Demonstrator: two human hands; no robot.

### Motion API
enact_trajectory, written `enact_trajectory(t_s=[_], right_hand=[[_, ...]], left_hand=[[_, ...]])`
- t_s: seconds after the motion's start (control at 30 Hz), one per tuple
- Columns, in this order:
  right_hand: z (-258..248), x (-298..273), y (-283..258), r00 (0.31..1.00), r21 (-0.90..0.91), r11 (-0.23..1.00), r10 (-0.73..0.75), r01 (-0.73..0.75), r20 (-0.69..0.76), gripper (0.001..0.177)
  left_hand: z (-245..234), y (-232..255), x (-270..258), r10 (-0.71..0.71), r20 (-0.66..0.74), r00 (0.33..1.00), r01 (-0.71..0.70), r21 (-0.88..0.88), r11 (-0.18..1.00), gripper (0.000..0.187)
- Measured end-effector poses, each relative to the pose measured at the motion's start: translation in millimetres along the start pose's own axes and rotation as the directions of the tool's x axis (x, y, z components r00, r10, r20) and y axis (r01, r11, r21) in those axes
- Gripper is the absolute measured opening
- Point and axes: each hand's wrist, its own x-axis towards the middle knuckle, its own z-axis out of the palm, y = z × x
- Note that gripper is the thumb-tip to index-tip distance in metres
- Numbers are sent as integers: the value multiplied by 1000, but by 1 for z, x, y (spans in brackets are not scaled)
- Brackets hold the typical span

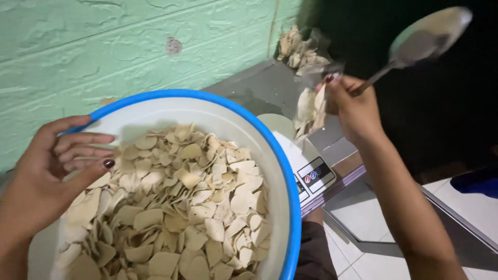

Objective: Filling small plastic bags with dried chips from a large bowl and weighing them on a scale

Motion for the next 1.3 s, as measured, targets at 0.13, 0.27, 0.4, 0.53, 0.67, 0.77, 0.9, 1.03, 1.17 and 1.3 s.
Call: enact_trajectory(t_s=[0.13,0.27,0.4,0.53,0.67,0.77,0.9,1.03,1.17,1.3], right_hand=[[-14,-5,31,994,-173,983,79,-65,74,37],[0,-1,52,928,-220,912,367,-347,59,22],[23,1,46,824,-359,795,556,-489,108,24],[32,7,47,809,-379,791,567,-481,156,29],[29,14,61,820,-451,794,536,-409,200,37],[32,14,57,829,-508,758,542,-410,139,37],[25,17,61,868,-574,742,485,-347,102,42],[13,19,65,870,-566,728,491,-386,38,44],[0,21,79,905,-440,815,426,-378,11,41],[-16,30,104,939,-269,916,332,-297,94,35]], left_hand=[[3,-7,2,-8,-6,1000,8,4,1000,69],[5,-6,2,-64,0,998,64,-1,998,66],[7,8,2,-168,-14,986,169,99,981,65],[5,-1,2,-137,-14,990,138,74,988,63],[4,-4,3,-122,-2,993,121,112,986,64],[5,0,3,-146,-8,989,146,103,984,65],[5,-5,4,-145,-22,989,147,150,978,65],[3,-18,5,-91,-10,996,91,160,983,65],[0,-27,5,-49,-6,999,49,135,990,66],[1,-22,4,-46,-24,999,50,182,982,66]])
